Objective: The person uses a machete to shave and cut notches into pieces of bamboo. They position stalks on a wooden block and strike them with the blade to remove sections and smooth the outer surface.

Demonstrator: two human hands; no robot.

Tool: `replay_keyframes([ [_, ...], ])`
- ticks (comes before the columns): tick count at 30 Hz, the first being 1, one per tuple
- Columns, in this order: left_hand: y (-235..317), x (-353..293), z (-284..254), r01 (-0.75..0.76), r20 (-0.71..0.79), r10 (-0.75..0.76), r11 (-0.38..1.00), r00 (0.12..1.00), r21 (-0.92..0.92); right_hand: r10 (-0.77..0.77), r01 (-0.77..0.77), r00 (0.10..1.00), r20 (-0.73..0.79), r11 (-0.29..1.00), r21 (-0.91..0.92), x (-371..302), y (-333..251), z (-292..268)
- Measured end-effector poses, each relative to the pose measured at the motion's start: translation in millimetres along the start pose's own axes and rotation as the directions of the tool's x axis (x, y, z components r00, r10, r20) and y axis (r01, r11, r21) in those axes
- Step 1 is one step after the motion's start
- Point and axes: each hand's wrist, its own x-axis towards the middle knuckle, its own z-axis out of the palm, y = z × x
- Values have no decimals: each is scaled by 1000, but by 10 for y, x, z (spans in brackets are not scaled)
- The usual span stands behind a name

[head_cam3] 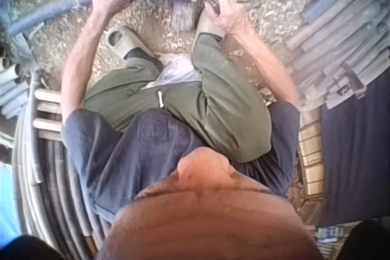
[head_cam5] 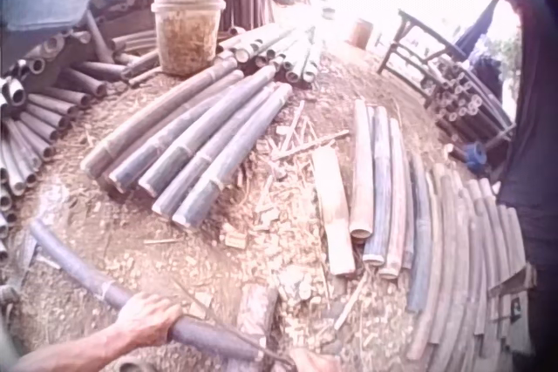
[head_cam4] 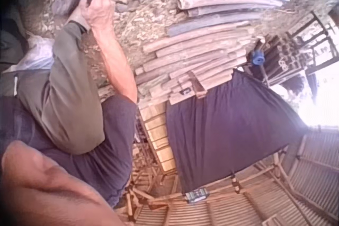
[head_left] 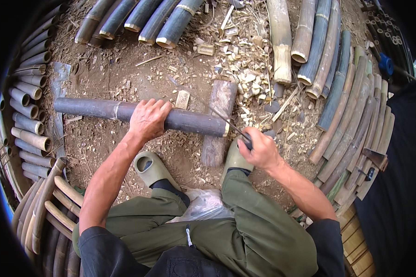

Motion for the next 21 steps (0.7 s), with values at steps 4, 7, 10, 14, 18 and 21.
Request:
replay_keyframes([
  [4,38,-74,83,-32,-75,33,999,997,10,157,-174,978,134,976,131,-28,-30,-152],
  [7,25,-101,88,-17,-227,31,998,973,65,-87,150,969,-233,950,272,35,-367,-187],
  [10,69,-54,104,-42,-321,70,995,945,91,-3,4,998,-65,1000,21,-70,17,-3],
  [14,94,-65,154,-36,-420,87,991,903,129,213,-220,963,163,975,24,8,70,-109],
  [18,87,-138,233,15,-416,55,986,908,163,-128,203,950,-286,947,249,3,-338,-226],
  [21,120,-120,198,16,-459,66,985,886,171,35,-36,999,-32,999,-39,-36,18,-39],
])
